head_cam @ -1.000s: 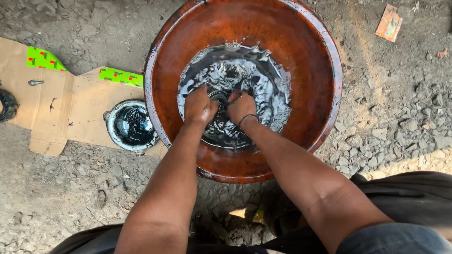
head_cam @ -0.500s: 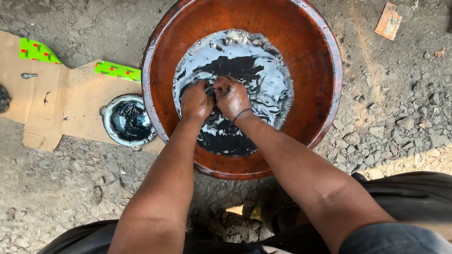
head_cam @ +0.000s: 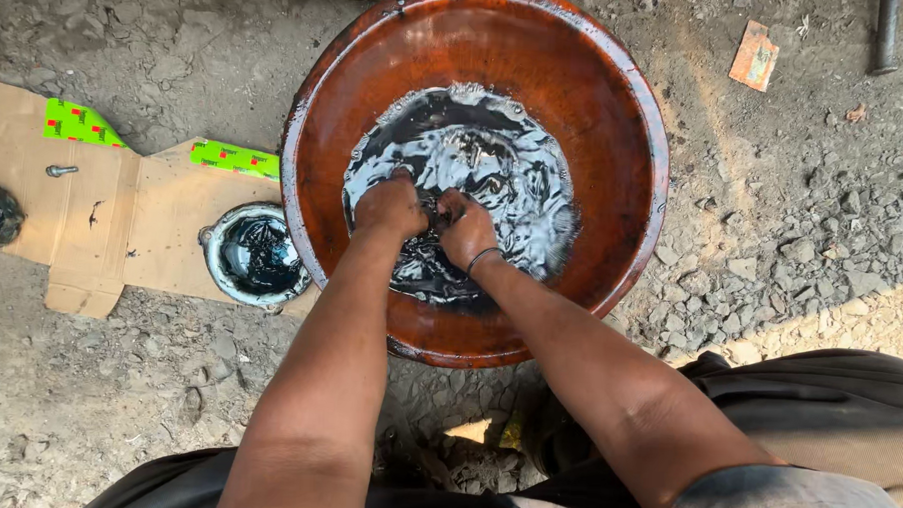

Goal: The person applies grease to a bearing, then washes it in a basin of soapy water, scrubbing and rinsing it by hand. The bearing is lifted from the basin and briefly held near a tire before being returned to the water for further cleaning.

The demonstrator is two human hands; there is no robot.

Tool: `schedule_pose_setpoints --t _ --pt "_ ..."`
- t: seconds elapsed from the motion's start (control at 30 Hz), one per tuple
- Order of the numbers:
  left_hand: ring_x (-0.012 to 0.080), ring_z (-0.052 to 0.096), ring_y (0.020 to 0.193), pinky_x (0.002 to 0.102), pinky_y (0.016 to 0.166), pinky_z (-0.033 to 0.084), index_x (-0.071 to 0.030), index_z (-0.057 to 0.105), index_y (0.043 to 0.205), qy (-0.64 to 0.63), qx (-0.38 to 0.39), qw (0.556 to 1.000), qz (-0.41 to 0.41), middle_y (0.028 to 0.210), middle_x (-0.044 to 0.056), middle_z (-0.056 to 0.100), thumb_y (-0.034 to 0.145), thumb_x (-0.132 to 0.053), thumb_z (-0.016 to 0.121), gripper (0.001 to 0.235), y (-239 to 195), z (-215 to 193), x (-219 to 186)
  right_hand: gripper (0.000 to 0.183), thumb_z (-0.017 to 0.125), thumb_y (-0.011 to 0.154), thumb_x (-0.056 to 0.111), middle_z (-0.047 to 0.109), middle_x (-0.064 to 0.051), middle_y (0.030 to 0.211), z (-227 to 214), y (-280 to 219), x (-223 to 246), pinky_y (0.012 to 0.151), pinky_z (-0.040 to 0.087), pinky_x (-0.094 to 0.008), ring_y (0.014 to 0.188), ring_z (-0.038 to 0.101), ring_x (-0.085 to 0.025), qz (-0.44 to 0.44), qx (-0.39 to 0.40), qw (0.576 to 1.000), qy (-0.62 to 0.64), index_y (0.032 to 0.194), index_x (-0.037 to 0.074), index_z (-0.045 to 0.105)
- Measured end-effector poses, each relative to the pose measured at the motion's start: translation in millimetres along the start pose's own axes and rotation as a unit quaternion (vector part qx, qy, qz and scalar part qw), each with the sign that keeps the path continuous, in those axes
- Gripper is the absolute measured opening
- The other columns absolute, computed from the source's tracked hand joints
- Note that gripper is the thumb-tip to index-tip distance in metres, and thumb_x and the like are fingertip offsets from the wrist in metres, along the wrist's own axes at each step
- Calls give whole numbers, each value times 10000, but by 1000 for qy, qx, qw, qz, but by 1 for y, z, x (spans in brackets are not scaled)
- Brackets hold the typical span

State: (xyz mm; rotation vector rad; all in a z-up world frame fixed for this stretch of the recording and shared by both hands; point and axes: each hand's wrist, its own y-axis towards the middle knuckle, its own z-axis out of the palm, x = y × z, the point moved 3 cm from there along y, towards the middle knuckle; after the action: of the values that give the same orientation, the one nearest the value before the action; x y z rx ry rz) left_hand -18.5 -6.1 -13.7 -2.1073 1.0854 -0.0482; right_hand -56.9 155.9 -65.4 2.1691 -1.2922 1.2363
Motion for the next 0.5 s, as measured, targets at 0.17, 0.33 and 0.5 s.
schedule_pose_setpoints --t 0.17,0.33,0.5 --pt "421 695 1051 485 910 564 -9 691 1096 -31 -50 998 11 1085 259 720 801 -240 762 381 -5 19 14 123 643 836 4 749 -147 952 -1 6 25 833 562 -372 914 732 -330 16 29 999 -13 928 68 694" --pt "443 697 1014 497 877 568 3 696 1061 -86 -122 989 0 1050 292 713 901 -208 688 264 1 35 26 112 646 839 10 741 -158 1022 8 14 34 868 567 -402 964 706 -354 -149 45 988 12 912 58 716" --pt "434 695 1020 489 896 560 21 693 1020 -62 -105 993 -3 1053 282 709 838 -218 719 301 1 30 23 78 663 828 29 759 -118 983 9 24 28 885 573 -402 940 726 -325 -93 10 993 -65 861 73 719"
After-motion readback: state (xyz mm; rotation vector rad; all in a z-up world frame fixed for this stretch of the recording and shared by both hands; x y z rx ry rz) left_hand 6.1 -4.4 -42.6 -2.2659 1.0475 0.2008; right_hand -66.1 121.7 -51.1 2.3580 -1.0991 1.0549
